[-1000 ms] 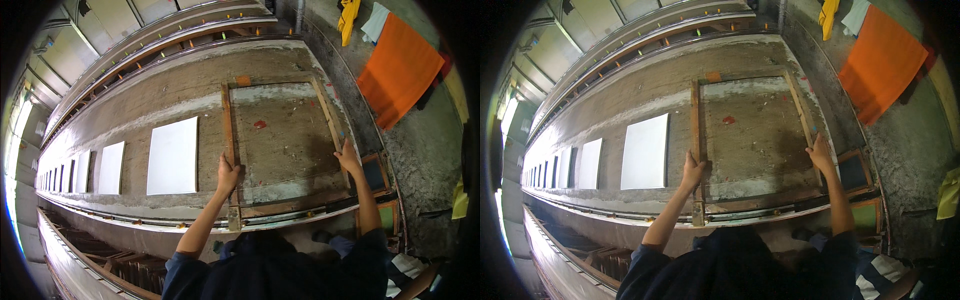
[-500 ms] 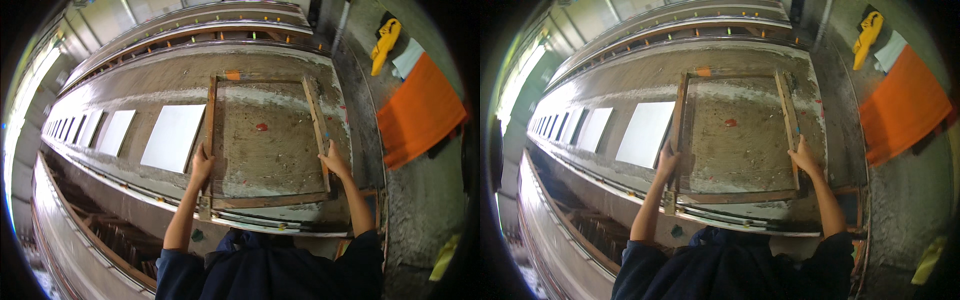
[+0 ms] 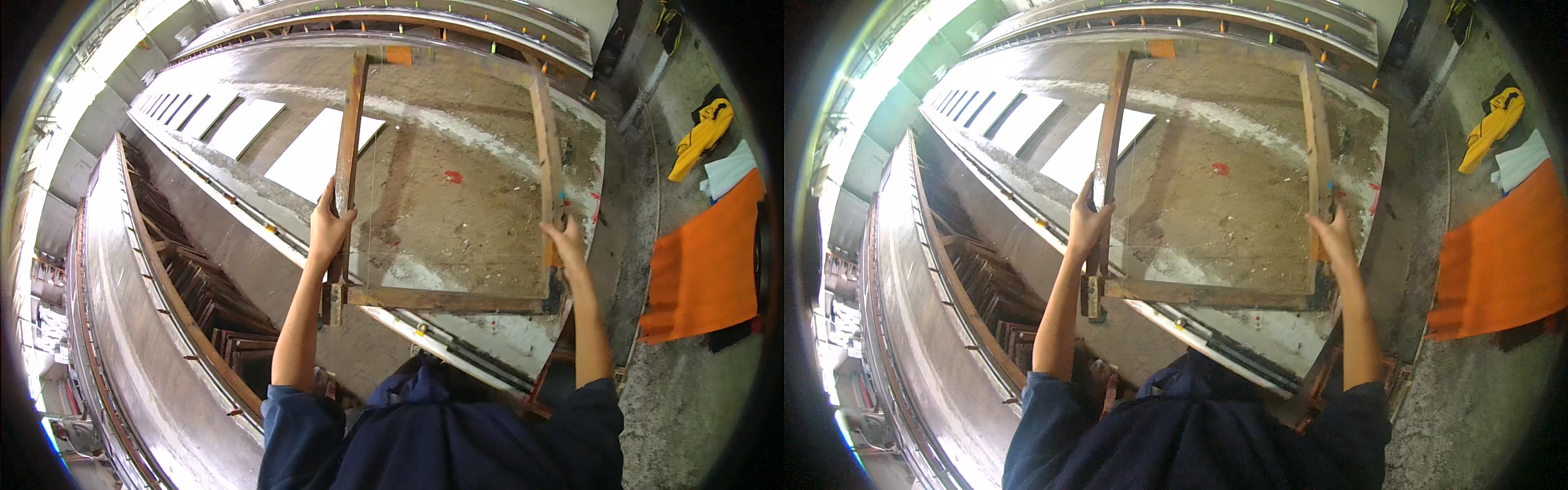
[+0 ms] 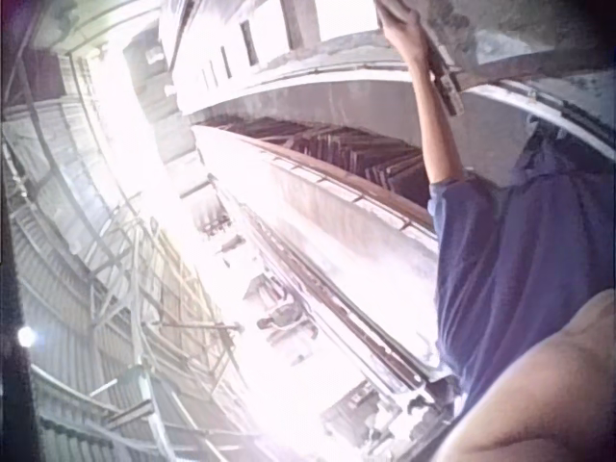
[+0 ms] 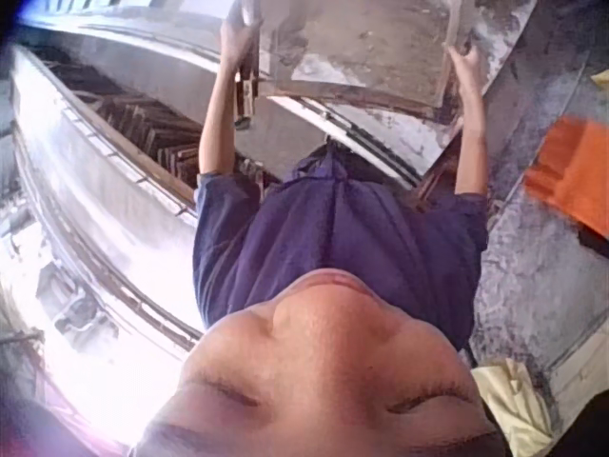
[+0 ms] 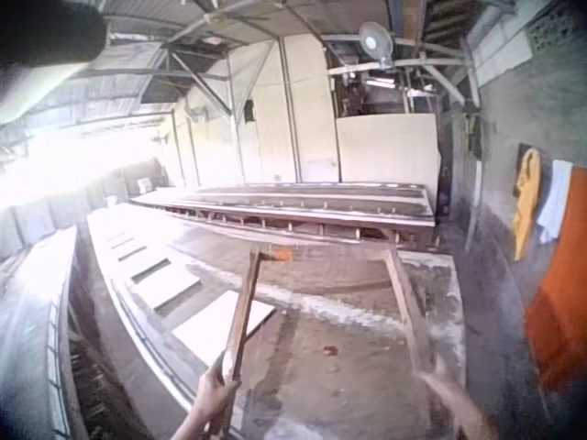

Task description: The person places white rectangular tiles into wooden frames on a long conveyor-like table. They repeatedly pick up tiles, position them within the frames, and adjust them by hand. The person also handles a wooden frame, lifting and repositioning it on the table.

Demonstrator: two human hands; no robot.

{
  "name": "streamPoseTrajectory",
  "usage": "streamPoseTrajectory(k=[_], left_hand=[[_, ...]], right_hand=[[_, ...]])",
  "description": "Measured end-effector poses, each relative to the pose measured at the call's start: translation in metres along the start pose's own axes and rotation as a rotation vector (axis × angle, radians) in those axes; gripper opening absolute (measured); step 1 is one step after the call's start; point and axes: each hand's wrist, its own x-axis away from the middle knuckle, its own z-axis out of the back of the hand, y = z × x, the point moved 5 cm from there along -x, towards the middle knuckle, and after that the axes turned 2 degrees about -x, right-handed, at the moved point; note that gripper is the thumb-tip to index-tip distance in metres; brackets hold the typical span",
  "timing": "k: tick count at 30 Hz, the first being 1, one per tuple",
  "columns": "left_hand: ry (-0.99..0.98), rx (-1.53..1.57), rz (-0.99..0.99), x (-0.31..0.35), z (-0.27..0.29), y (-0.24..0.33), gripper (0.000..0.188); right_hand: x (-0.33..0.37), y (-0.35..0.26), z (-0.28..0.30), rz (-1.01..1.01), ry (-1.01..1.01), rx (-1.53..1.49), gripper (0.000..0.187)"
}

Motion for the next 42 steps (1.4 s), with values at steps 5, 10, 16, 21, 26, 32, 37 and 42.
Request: streamPoseTrajectory(k=[5, 10, 16, 21, 26, 32, 37, 42], left_hand=[[0.097, 0.190, -0.029, 0.012, 0.015, 0.017, 0.072], [0.177, 0.158, -0.016, 0.009, 0.028, 0.045, 0.075], [0.167, 0.406, -0.076, 0.008, 0.023, 0.058, 0.082], [0.123, 0.531, 0.111, 0.006, -0.033, 0.069, 0.043], [0.235, 0.573, 0.086, 0.024, -0.089, 0.079, 0.037], [0.316, 0.512, 0.100, 0.043, -0.112, 0.078, 0.034], [0.365, 0.513, 0.109, 0.049, -0.117, 0.070, 0.040], [0.345, 0.536, 0.102, 0.048, -0.126, 0.060, 0.047]], right_hand=[[-0.003, -0.034, 0.010, 0.134, -0.097, -0.119, 0.056], [0.005, -0.070, 0.028, 0.392, -0.009, -0.349, 0.029], [0.017, -0.089, 0.069, 0.524, -0.027, -0.526, 0.028], [-0.002, -0.066, 0.104, 0.520, 0.020, -0.508, 0.031], [-0.047, -0.020, 0.127, 0.506, 0.066, -0.380, 0.034], [-0.072, -0.003, 0.134, 0.588, 0.241, 0.047, 0.071], [-0.062, -0.005, 0.120, 0.489, 0.304, 0.108, 0.075], [-0.040, -0.008, 0.114, 0.757, 0.565, 0.226, 0.070]])
